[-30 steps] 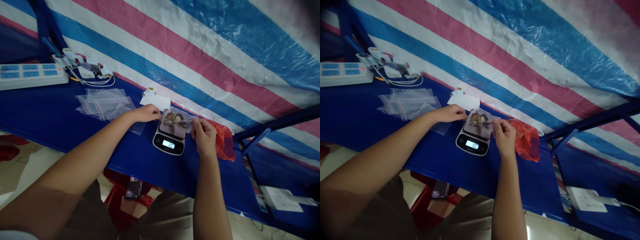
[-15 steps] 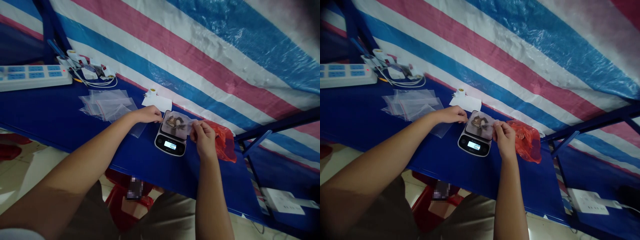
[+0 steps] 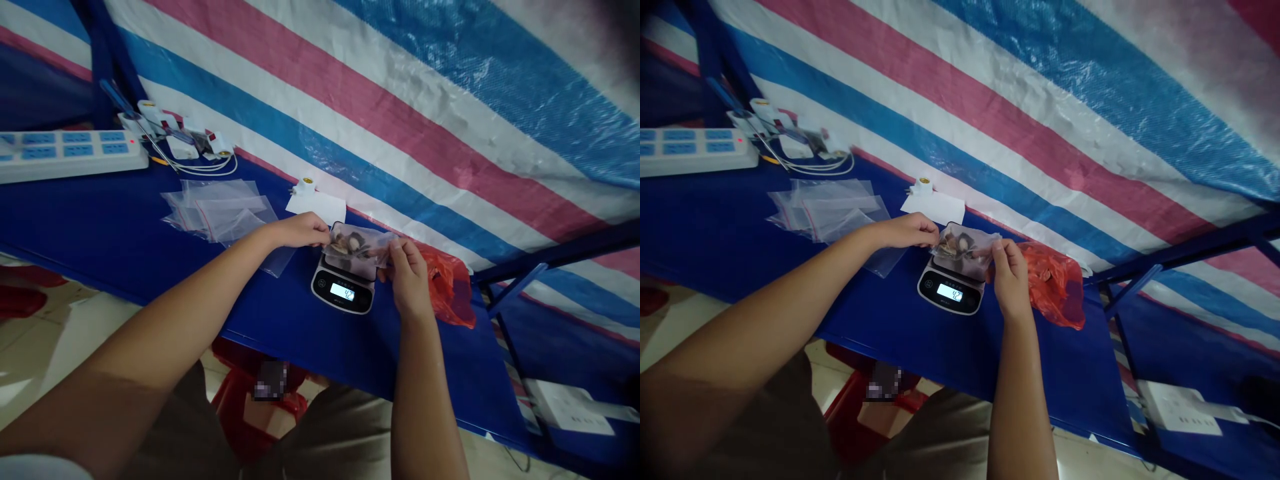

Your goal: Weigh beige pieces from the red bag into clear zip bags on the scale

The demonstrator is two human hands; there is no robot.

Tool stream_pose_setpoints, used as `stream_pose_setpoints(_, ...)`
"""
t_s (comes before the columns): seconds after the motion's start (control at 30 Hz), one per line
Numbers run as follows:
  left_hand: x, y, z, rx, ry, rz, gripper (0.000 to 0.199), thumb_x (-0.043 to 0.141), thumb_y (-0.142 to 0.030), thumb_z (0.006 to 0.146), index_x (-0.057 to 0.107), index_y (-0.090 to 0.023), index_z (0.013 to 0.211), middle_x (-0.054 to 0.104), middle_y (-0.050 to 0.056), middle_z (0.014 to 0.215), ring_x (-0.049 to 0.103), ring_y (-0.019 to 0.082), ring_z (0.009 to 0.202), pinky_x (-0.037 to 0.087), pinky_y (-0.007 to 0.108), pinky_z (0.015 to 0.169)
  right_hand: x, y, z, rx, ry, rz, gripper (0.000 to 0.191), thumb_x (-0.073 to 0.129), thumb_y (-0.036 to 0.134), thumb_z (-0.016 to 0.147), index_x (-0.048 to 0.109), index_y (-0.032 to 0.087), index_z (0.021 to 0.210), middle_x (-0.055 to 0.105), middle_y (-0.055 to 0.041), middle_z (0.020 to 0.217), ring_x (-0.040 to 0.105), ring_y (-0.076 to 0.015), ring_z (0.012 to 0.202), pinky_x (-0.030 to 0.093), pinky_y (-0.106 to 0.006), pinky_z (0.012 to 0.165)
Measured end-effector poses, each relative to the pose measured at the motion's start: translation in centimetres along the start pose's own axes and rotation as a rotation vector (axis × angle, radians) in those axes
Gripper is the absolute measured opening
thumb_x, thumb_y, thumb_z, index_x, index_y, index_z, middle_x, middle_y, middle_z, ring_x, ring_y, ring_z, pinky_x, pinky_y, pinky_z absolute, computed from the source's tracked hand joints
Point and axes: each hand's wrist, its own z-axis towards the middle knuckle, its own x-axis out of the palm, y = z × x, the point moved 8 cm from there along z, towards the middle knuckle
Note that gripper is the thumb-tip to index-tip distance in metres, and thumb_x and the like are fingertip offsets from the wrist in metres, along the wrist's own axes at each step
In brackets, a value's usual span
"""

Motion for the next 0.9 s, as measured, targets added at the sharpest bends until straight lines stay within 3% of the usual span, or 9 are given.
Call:
stream_pose_setpoints(0.2,-1.3,-0.6,0.0,0.07,-0.176,-0.109,0.02,0.057,-0.034,0.078,0.059,-0.021,0.062,0.049,-0.002,0.06,0.041,0.012,0.056,0.03,0.03,0.057,-1.9,-0.6,0.2,-0.031,-0.112,-0.125,0.032,0.062,0.05,0.092,0.059,0.023,0.076,0.064,0.0008,0.07,0.048,-0.0111,0.051,0.036,-0.024,0.044)
stream_pose_setpoints(0.33,-1.5,0.2,0.3,0.045,-0.21,0.062,0.031,0.06,-0.039,0.079,0.051,-0.021,0.056,0.045,-0.002,0.056,0.039,0.012,0.054,0.028,0.031,0.057,-3.6,-0.7,-0.1,-0.02,-0.213,-0.502,0.039,0.063,0.053,0.09,0.061,0.021,0.068,0.057,0.0008,0.057,0.05,-0.0143,0.052,0.036,-0.027,0.052)
stream_pose_setpoints(0.43,-3.0,0.7,-0.1,-0.002,-0.368,0.119,0.038,0.061,-0.047,0.082,0.051,-0.021,0.057,0.05,-0.001,0.058,0.044,0.013,0.057,0.03,0.031,0.059,-5.8,-0.2,-0.6,-0.059,-0.402,-0.734,0.047,0.057,0.054,0.094,0.058,0.021,0.061,0.057,-0.001,0.057,0.051,-0.0164,0.057,0.035,-0.029,0.059)
stream_pose_setpoints(0.57,-4.7,0.6,-0.6,-0.019,-0.518,0.068,0.039,0.057,-0.047,0.087,0.056,-0.021,0.059,0.045,-0.002,0.055,0.043,0.013,0.057,0.03,0.032,0.059,-6.9,-0.6,-0.4,-0.081,-0.421,-0.706,0.047,0.051,0.05,0.097,0.058,0.021,0.061,0.055,-0.0001,0.055,0.049,-0.0169,0.057,0.035,-0.03,0.061)
stream_pose_setpoints(0.9,-6.3,1.0,-1.2,0.044,-0.764,0.238,0.04,0.061,-0.038,0.082,0.035,-0.022,0.056,0.039,-0.001,0.055,0.038,0.014,0.061,0.028,0.034,0.064,-6.6,-1.3,-0.1,-0.018,-0.349,-0.534,0.043,0.056,0.051,0.092,0.056,0.022,0.06,0.052,0.0014,0.053,0.048,-0.0159,0.055,0.036,-0.029,0.057)
